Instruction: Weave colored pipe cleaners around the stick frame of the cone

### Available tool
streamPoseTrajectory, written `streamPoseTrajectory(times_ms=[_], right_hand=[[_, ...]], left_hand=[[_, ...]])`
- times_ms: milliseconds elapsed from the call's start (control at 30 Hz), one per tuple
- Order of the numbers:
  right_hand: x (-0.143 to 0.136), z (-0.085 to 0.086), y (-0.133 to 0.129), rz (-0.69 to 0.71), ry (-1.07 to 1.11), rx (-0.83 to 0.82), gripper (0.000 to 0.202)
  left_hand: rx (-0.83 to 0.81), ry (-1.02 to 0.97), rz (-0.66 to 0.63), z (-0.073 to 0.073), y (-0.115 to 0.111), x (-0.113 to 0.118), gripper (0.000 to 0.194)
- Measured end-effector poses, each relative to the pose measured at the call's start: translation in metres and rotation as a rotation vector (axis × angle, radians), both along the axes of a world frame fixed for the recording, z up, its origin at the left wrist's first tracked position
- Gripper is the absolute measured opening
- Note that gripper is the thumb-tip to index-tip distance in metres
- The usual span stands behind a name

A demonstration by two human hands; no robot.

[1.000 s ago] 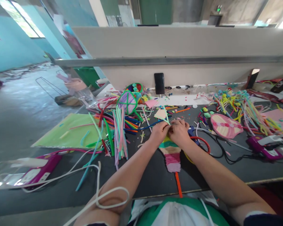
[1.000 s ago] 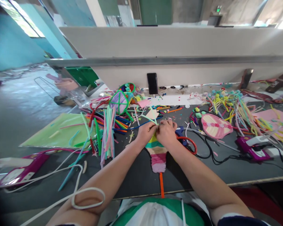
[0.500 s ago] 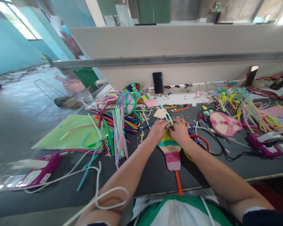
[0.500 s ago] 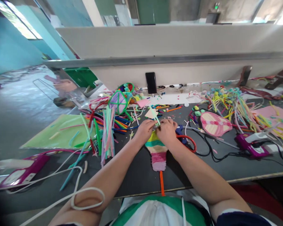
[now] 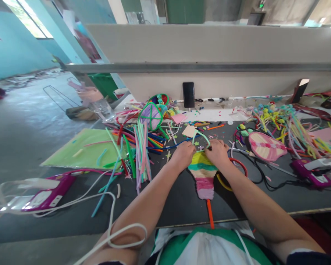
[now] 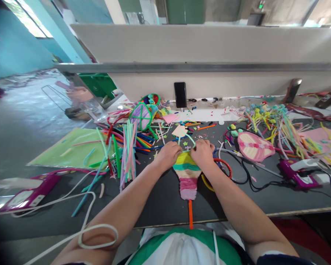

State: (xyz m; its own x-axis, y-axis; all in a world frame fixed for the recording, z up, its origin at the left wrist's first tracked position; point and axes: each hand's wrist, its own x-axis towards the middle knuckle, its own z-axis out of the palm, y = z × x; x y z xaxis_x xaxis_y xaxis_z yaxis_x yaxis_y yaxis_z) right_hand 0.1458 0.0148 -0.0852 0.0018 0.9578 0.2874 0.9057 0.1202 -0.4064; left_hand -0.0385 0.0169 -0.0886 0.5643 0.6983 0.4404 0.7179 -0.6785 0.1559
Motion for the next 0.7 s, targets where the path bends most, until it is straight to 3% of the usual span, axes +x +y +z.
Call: streamPoseTrajectory(times_ms=[333,533,700], right_hand=[[-0.003,-0.009,-0.001,0.057,-0.02,0.048,0.015],[-0.001,-0.005,-0.004,0.076,-0.039,0.017,0.015],[0.003,-0.002,-0.003,0.105,0.027,0.02,0.015]], left_hand=[[-0.032,0.085,-0.029,0.0,-0.002,0.0,0.02],[-0.029,0.087,-0.029,-0.001,-0.003,-0.002,0.019],[-0.098,-0.108,-0.031,-0.006,0.002,-0.012,0.018]])
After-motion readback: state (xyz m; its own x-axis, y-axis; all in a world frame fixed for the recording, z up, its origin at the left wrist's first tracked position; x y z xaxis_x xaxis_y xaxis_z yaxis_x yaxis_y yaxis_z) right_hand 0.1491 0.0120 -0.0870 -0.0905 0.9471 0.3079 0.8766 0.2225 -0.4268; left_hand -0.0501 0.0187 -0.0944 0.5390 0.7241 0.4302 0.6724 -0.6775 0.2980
